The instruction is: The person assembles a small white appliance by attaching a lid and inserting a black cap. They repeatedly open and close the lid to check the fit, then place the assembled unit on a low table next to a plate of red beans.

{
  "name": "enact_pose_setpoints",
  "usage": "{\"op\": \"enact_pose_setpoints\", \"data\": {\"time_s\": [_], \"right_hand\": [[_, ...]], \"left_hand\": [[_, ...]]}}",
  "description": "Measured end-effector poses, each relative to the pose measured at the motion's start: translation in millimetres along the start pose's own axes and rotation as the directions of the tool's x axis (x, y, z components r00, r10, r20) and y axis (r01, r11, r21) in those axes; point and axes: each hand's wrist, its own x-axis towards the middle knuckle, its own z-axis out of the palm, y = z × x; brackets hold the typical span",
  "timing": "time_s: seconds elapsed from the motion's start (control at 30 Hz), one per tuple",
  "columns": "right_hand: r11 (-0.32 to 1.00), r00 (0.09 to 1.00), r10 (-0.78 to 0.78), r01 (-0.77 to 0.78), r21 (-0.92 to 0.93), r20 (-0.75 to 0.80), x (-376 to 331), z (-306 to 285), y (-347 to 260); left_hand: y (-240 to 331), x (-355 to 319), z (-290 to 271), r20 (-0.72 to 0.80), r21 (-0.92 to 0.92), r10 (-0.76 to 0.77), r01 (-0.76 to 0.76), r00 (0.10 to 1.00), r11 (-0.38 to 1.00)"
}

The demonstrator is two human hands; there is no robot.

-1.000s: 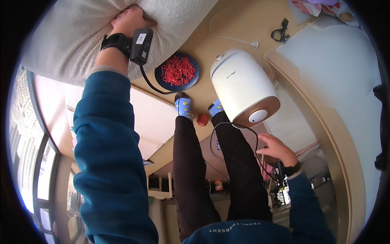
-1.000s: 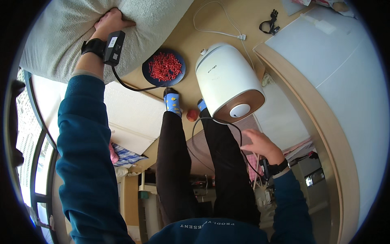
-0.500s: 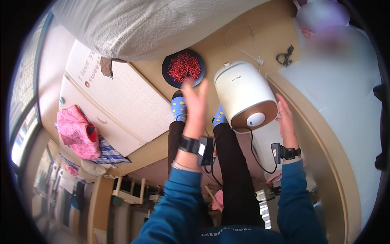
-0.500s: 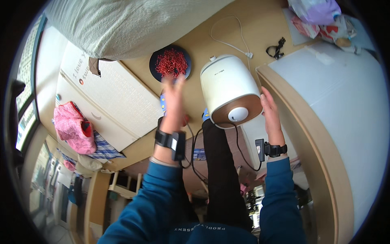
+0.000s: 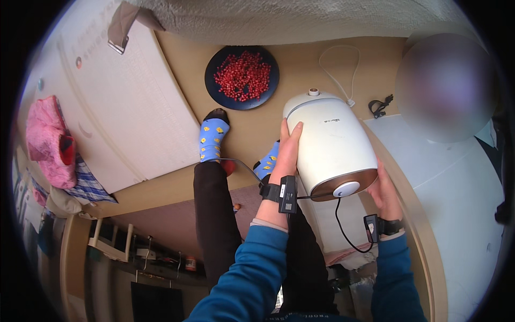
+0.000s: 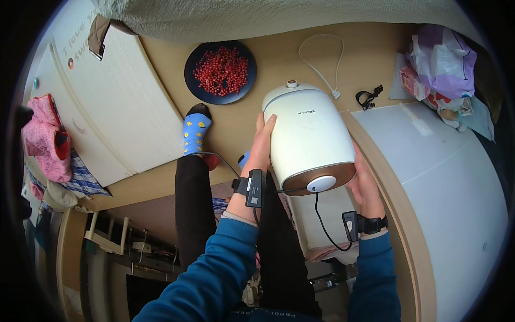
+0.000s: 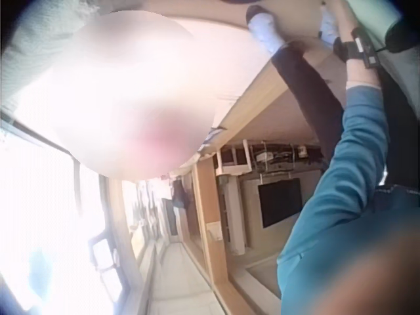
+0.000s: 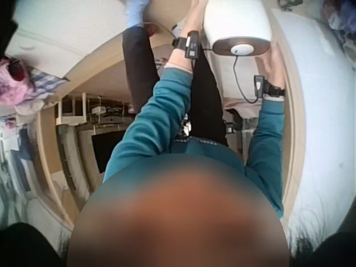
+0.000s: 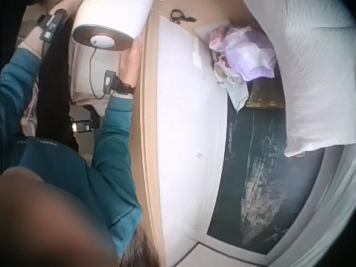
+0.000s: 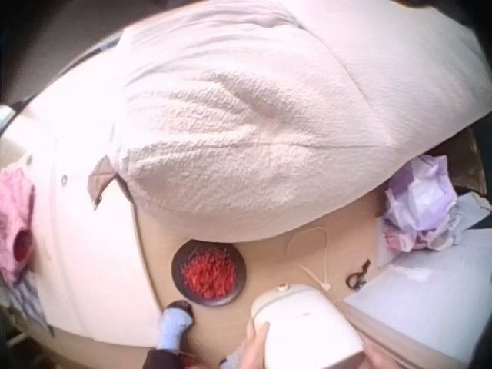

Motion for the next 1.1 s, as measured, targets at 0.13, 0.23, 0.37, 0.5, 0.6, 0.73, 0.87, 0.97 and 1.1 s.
{"op": "enact_pose_setpoints", "data": {"time_s": [0.13, 0.23, 0.37, 0.5, 0.6, 0.73, 0.87, 0.97, 1.1], "right_hand": [[0.989, 0.998, -0.049, 0.052, -0.142, 0.026, -8, 9, -2], [0.978, 0.998, -0.064, 0.061, -0.199, -0.007, -15, 16, 0], [0.979, 0.998, -0.054, 0.050, -0.199, -0.017, -26, 17, 5], [0.983, 0.998, -0.055, 0.050, -0.177, -0.022, -34, 6, 11], [0.980, 0.999, -0.049, 0.046, -0.192, -0.013, -35, -10, 13], [0.974, 0.998, -0.061, 0.067, -0.218, 0.032, -30, -34, 17], [0.985, 0.999, -0.035, 0.041, -0.170, 0.039, -28, -49, 22], [0.989, 0.999, -0.019, 0.022, -0.145, 0.027, -26, -54, 26], [0.989, 1.000, -0.027, 0.029, -0.143, 0.013, -23, -58, 31]], "left_hand": [[-9, 0, -7, 0.033, 0.029, 0.007, -0.008, 0.999, 1.000], [-16, -4, -12, 0.067, 0.012, 0.021, -0.021, 0.998, 1.000], [-25, -10, -15, 0.069, 0.021, 0.043, -0.045, 0.997, 0.999], [-33, -25, -12, 0.071, 0.023, 0.076, -0.077, 0.995, 0.997], [-40, -38, -8, 0.038, 0.010, 0.117, -0.117, 0.992, 0.993], [-52, -52, -2, -0.013, 0.127, 0.204, -0.201, 0.979, 0.971], [-63, -58, 2, -0.026, 0.233, 0.314, -0.300, 0.949, 0.925], [-68, -57, 3, -0.031, 0.302, 0.354, -0.328, 0.935, 0.895], [-70, -55, 3, -0.037, 0.320, 0.365, -0.335, 0.930, 0.886]]}}
